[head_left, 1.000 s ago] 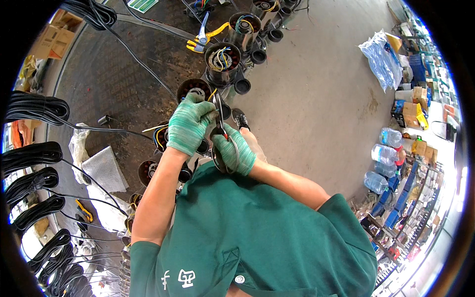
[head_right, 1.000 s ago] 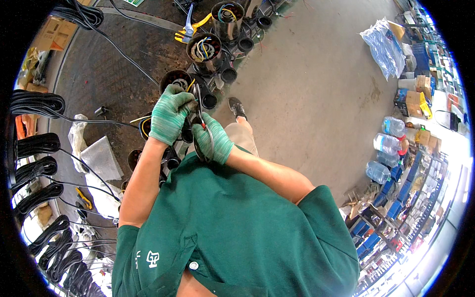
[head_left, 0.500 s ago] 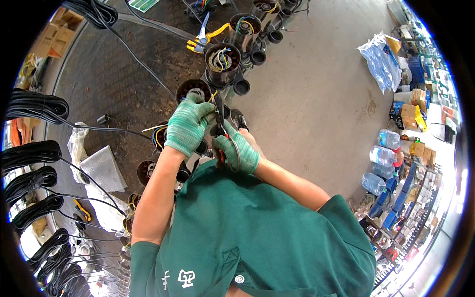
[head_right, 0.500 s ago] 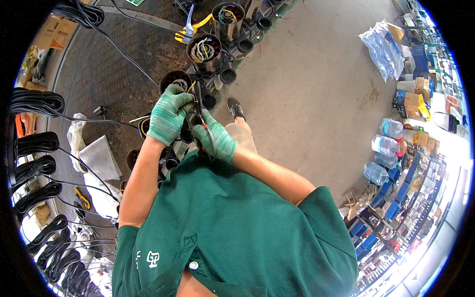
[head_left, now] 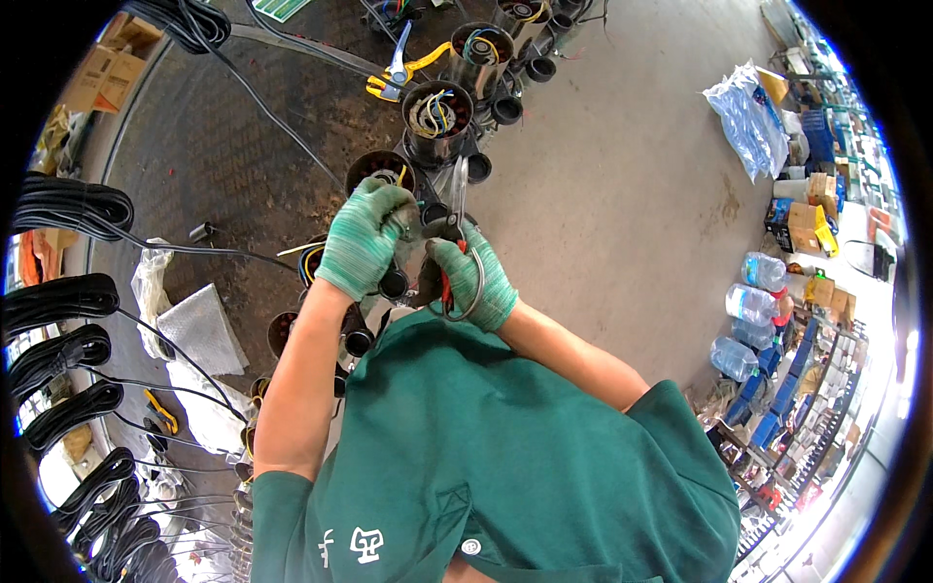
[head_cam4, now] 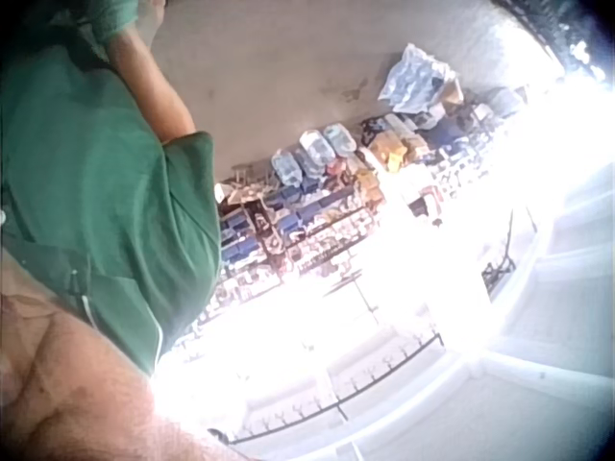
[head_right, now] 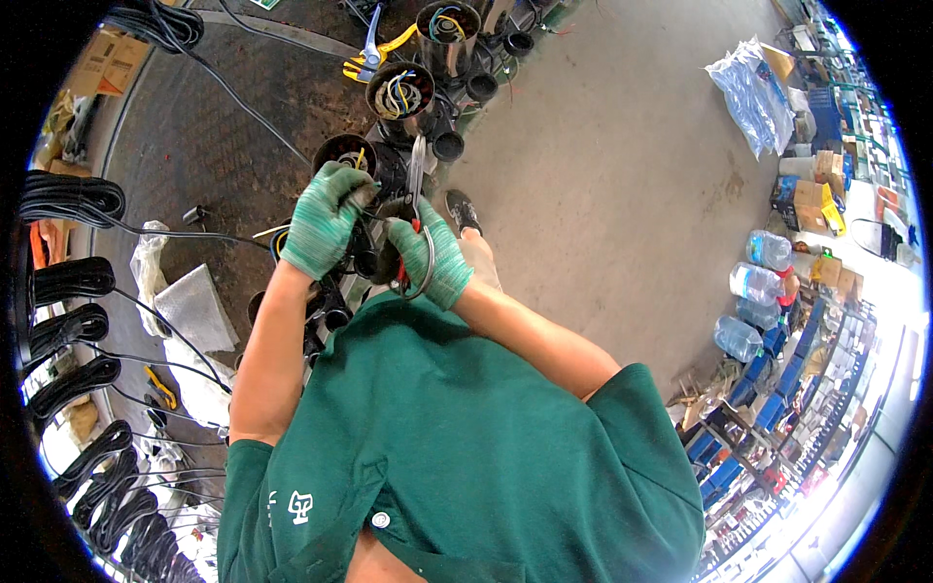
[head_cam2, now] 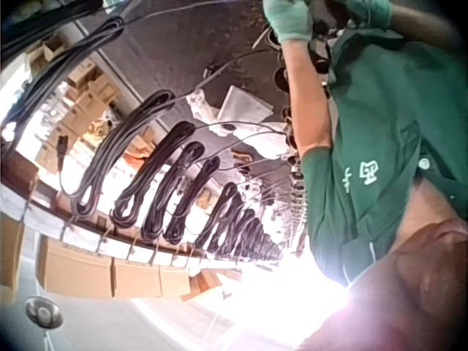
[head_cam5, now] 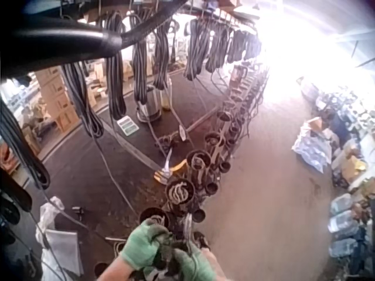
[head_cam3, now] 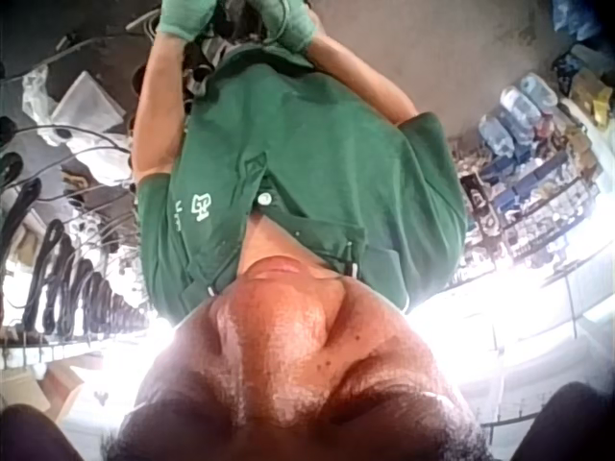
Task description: The person uses a yellow and blue crimping tool to secure connectors onto wires protruding from a row of cylindrical metal housings. They repeatedly position the tool over the wire ends and squeeze the handles to crimp the connectors in place. The person also briefly uses a pair of scissors to trim a wire before resuming the crimping process.
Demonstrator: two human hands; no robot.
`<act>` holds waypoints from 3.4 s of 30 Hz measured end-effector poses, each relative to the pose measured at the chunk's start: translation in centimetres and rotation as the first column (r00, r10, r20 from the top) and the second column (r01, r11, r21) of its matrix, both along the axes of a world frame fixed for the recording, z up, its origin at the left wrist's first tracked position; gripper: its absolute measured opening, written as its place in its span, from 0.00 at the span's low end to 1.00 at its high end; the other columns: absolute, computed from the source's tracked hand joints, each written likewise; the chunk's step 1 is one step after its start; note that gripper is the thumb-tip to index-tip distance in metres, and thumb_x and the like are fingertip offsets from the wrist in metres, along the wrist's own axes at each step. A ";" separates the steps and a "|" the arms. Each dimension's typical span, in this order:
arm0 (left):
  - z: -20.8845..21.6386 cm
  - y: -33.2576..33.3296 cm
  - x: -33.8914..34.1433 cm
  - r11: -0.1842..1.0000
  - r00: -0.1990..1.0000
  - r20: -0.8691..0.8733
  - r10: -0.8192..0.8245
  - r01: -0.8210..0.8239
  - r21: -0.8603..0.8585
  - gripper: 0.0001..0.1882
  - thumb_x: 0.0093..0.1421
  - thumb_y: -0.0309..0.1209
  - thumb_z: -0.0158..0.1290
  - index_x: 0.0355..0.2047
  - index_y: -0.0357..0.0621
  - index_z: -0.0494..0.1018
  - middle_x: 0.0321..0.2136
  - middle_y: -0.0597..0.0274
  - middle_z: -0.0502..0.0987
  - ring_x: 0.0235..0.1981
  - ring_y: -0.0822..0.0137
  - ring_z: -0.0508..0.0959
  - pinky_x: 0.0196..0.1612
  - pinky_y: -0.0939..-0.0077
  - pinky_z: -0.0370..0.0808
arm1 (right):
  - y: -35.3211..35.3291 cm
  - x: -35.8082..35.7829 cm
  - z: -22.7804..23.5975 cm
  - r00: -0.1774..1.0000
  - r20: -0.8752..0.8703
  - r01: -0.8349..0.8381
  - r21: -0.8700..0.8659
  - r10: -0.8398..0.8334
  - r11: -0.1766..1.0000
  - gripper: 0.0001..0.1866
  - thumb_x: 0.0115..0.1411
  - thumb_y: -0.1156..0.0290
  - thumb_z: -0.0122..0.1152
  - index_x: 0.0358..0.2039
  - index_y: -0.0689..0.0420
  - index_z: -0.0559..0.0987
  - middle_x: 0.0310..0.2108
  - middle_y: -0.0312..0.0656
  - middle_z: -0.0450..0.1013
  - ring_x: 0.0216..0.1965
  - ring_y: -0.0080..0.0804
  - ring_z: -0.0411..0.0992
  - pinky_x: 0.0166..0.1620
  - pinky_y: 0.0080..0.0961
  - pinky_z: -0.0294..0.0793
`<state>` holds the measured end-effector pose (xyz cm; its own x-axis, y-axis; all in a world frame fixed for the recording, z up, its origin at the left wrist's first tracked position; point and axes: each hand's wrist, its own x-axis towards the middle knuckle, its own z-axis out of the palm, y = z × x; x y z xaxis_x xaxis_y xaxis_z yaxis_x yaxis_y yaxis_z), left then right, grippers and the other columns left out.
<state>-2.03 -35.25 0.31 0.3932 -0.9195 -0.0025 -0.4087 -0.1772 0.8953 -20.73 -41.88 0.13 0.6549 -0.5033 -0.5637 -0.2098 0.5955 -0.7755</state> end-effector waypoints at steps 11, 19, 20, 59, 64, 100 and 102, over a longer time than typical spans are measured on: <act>3.0 -0.7 1.9 0.958 0.686 -0.671 0.282 -0.160 0.239 0.12 0.74 0.30 0.54 0.51 0.35 0.79 0.42 0.57 0.85 0.36 0.70 0.83 0.41 0.72 0.84 | -2.0 2.4 0.9 0.982 -0.113 -0.189 -0.669 0.153 0.718 0.19 0.63 0.60 0.73 0.48 0.55 0.79 0.33 0.42 0.81 0.33 0.35 0.80 0.40 0.33 0.77; 0.9 -0.3 0.2 0.947 0.739 -0.592 0.321 -0.235 0.220 0.11 0.75 0.31 0.53 0.50 0.36 0.79 0.40 0.61 0.83 0.39 0.69 0.84 0.45 0.72 0.84 | -3.7 4.2 -0.7 0.967 -0.239 -0.255 -0.885 0.091 0.390 0.12 0.62 0.64 0.71 0.40 0.54 0.78 0.29 0.50 0.78 0.30 0.55 0.77 0.33 0.45 0.76; 0.8 -0.3 0.1 0.951 0.732 -0.607 0.308 -0.235 0.199 0.11 0.75 0.30 0.53 0.50 0.36 0.78 0.41 0.61 0.83 0.40 0.69 0.84 0.46 0.71 0.84 | -3.9 4.2 -0.7 0.963 -0.254 -0.269 -0.903 0.091 0.334 0.10 0.62 0.65 0.70 0.38 0.54 0.78 0.27 0.48 0.76 0.28 0.54 0.76 0.31 0.44 0.76; 0.2 -1.5 -2.0 0.972 0.956 0.174 0.235 -0.228 -0.058 0.10 0.70 0.31 0.59 0.46 0.37 0.82 0.31 0.54 0.84 0.28 0.67 0.82 0.34 0.71 0.79 | -4.6 -0.1 -1.9 0.880 0.105 -0.460 -0.052 0.463 0.887 0.25 0.70 0.68 0.57 0.66 0.55 0.66 0.39 0.40 0.76 0.35 0.31 0.79 0.40 0.36 0.86; 1.0 -1.6 -2.1 0.983 0.952 0.248 0.178 -0.184 -0.001 0.09 0.67 0.28 0.59 0.45 0.37 0.82 0.35 0.46 0.84 0.36 0.51 0.85 0.42 0.64 0.81 | -4.5 0.0 -0.5 0.835 -0.091 -0.541 -0.313 0.542 0.780 0.25 0.72 0.54 0.52 0.66 0.45 0.68 0.46 0.35 0.77 0.46 0.30 0.77 0.53 0.27 0.73; 1.8 -0.9 -0.5 0.999 0.963 0.267 -0.028 0.018 0.038 0.11 0.66 0.29 0.61 0.46 0.40 0.81 0.39 0.46 0.82 0.40 0.46 0.83 0.44 0.63 0.80 | -8.9 -1.2 4.8 0.958 -0.045 -0.283 0.009 0.283 0.959 0.14 0.68 0.72 0.55 0.53 0.60 0.70 0.27 0.39 0.72 0.24 0.30 0.75 0.24 0.30 0.77; 1.3 -0.4 -0.4 0.997 0.998 0.050 0.032 -0.035 0.062 0.12 0.64 0.26 0.63 0.47 0.39 0.79 0.37 0.55 0.82 0.36 0.63 0.81 0.42 0.70 0.78 | -10.1 -1.0 5.1 0.965 -0.057 -0.264 -0.186 0.257 0.946 0.15 0.67 0.75 0.56 0.54 0.59 0.70 0.28 0.39 0.72 0.22 0.29 0.73 0.25 0.30 0.78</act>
